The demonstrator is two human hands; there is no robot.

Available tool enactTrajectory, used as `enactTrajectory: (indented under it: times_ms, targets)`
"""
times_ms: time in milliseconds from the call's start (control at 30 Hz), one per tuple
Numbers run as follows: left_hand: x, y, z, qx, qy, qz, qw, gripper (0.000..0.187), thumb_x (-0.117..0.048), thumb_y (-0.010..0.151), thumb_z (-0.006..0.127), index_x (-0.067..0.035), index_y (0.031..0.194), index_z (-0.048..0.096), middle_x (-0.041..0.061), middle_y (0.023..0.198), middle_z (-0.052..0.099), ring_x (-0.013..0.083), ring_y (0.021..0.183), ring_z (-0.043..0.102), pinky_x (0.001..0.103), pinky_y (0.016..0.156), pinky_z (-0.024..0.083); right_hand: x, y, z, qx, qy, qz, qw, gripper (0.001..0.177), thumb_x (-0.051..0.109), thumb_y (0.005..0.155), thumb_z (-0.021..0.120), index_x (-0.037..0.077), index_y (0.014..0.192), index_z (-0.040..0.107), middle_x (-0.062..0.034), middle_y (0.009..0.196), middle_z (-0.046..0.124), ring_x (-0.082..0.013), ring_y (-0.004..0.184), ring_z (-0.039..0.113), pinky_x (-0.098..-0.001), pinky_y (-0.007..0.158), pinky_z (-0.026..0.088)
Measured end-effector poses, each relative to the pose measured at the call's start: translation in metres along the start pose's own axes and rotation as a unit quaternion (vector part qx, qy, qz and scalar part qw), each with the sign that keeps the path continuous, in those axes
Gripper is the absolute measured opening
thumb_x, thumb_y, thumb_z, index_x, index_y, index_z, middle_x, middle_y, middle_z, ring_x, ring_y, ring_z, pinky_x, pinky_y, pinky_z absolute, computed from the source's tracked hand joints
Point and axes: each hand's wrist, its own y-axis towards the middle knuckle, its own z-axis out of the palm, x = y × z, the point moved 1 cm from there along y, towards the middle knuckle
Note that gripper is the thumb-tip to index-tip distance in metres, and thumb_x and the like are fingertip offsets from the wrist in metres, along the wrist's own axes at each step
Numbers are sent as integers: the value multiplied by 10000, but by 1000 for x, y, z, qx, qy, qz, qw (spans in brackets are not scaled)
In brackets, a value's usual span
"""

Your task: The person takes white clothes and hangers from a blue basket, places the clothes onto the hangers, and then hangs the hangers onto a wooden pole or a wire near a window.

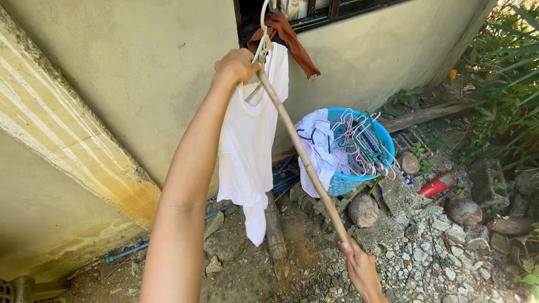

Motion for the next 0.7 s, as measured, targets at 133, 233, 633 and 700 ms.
enactTrajectory:
  times_ms: [133, 233, 633, 700]
  targets:
    - [0, -4, -14, -16, 51, 12, 999, 359, -480, 973, 636, -163, 1047, 786, 22, 872, 774, 222, 1009, 704, 449, 871, 517, 16, -12, -6, -32, 23, 8, 999, 526, 480, 1009, 374, 119, 1279, 646, -35, 453, 511, -161, 342, 448, -378, 337, 355]
    - [0, 1, -35, -91, 81, 23, 992, 374, -494, 947, 654, -151, 1045, 763, 86, 1010, 739, 312, 1058, 672, 488, 847, 499, 35, -13, -10, -44, 20, -11, 999, 500, 473, 1019, 393, 104, 1112, 718, -32, 467, 532, -156, 355, 471, -363, 344, 371]
    - [-95, -157, -20, -547, -216, 256, 767, 342, -226, 987, 713, -102, 1284, 597, 74, 1230, 597, 269, 1214, 532, 426, 1064, 407, 242, 26, -79, -179, 54, -216, 958, 504, 484, 1050, 434, 46, 972, 670, -87, 583, 623, -207, 519, 641, -401, 509, 493]
    - [-106, -158, 7, -482, -387, 239, 749, 428, -297, 1050, 664, -75, 1376, 499, 111, 1261, 560, 277, 1186, 526, 418, 1075, 433, 283, 30, -94, -173, 74, -249, 950, 494, 482, 1052, 421, 54, 1009, 664, -98, 574, 616, -207, 516, 648, -388, 505, 491]
